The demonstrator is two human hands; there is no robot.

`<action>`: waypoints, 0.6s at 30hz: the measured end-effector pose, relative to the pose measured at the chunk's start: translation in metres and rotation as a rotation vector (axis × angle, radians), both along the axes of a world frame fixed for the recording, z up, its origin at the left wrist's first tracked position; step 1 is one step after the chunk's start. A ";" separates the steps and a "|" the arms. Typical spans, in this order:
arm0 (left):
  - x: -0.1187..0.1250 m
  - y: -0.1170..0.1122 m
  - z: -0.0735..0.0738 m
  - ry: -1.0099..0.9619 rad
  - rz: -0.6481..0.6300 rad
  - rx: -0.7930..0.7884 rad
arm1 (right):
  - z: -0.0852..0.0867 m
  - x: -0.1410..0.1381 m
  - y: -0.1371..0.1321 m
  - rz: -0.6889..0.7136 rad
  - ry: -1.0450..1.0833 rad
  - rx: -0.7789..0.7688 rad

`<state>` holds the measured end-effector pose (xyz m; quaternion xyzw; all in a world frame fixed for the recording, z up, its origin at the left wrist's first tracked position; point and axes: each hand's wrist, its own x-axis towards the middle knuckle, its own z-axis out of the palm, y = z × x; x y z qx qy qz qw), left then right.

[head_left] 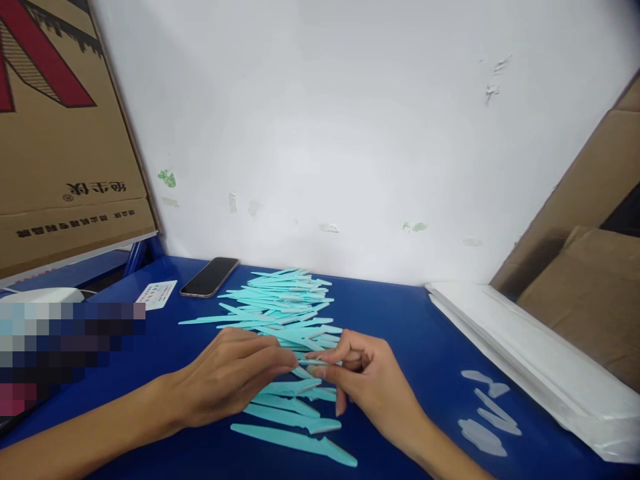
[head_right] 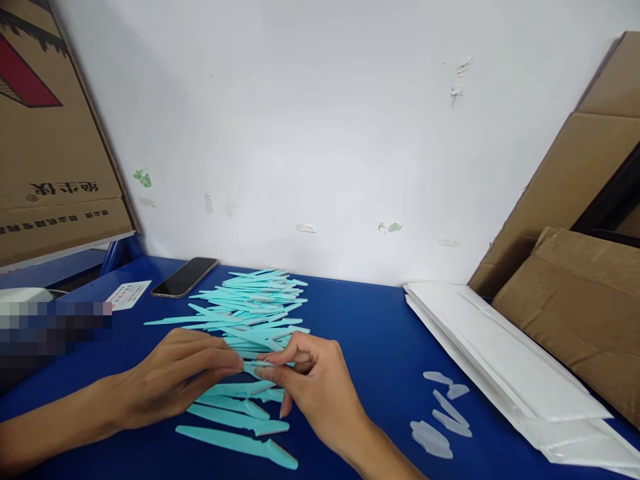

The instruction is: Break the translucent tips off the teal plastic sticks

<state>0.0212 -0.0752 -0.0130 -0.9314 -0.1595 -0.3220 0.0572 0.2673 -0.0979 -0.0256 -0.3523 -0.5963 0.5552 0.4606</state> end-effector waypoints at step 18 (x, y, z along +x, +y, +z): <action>-0.002 0.014 -0.001 -0.032 0.176 0.042 | 0.020 0.023 0.009 -0.036 -0.721 0.367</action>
